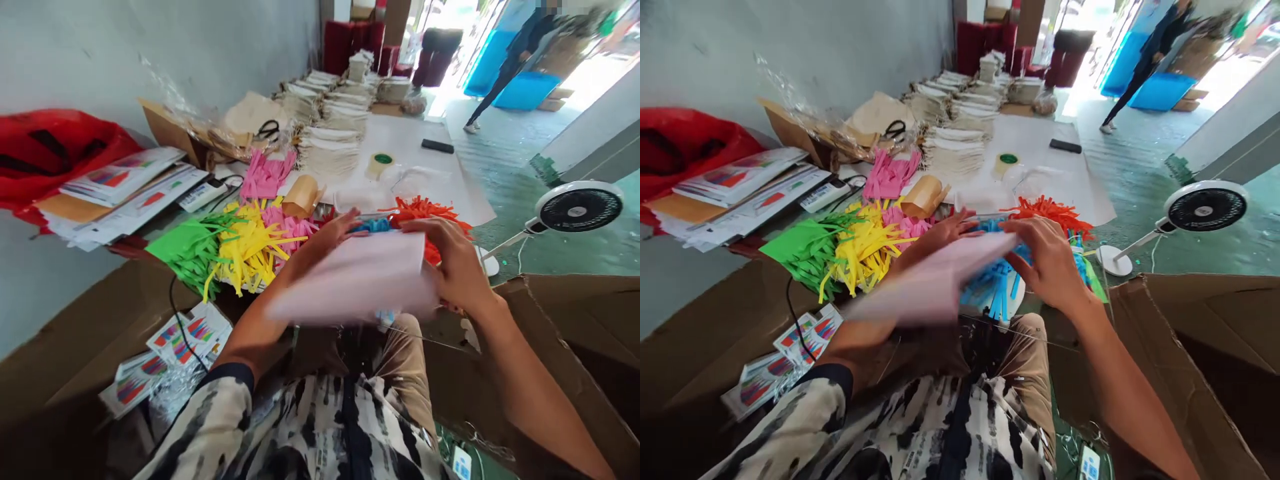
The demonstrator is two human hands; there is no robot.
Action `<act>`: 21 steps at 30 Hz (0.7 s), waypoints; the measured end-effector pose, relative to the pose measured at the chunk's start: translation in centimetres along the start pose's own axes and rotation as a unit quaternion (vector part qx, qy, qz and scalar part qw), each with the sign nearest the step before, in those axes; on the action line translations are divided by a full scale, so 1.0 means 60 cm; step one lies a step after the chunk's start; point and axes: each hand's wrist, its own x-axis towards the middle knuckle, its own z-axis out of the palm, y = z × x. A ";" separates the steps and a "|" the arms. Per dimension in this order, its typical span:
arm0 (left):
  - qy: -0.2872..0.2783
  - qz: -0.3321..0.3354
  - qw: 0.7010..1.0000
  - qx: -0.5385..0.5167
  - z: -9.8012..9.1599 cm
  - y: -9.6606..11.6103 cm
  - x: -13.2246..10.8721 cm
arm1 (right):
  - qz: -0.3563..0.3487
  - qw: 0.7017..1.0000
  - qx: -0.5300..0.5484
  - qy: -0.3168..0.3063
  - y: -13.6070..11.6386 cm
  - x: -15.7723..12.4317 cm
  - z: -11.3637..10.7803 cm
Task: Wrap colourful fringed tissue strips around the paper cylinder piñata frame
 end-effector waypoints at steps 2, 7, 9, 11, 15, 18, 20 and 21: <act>-0.011 0.027 0.999 -0.014 0.000 0.017 -0.020 | 0.073 0.995 0.065 0.034 -0.003 0.017 -0.015; 0.010 0.123 0.992 -0.034 0.008 0.056 -0.082 | 0.136 0.963 0.231 0.007 -0.022 -0.003 -0.006; 0.027 0.141 0.989 -0.020 0.013 0.056 -0.108 | 0.169 0.946 0.275 -0.027 -0.033 -0.033 0.014; 0.031 0.166 0.986 -0.014 0.016 0.047 -0.134 | 0.199 0.934 0.295 -0.040 -0.042 -0.068 0.032; 0.067 0.196 0.978 0.024 0.015 0.007 -0.177 | 0.234 0.931 0.278 -0.042 -0.057 -0.128 0.051; 0.106 0.147 0.981 0.064 0.020 -0.030 -0.199 | 0.258 0.915 0.310 -0.020 -0.075 -0.158 0.060; 0.124 0.121 0.981 0.092 0.029 -0.052 -0.209 | 0.296 0.901 0.313 0.049 -0.091 -0.174 0.068; 0.135 0.118 0.978 0.109 0.035 -0.061 -0.214 | 0.317 0.895 0.302 0.085 -0.099 -0.182 0.074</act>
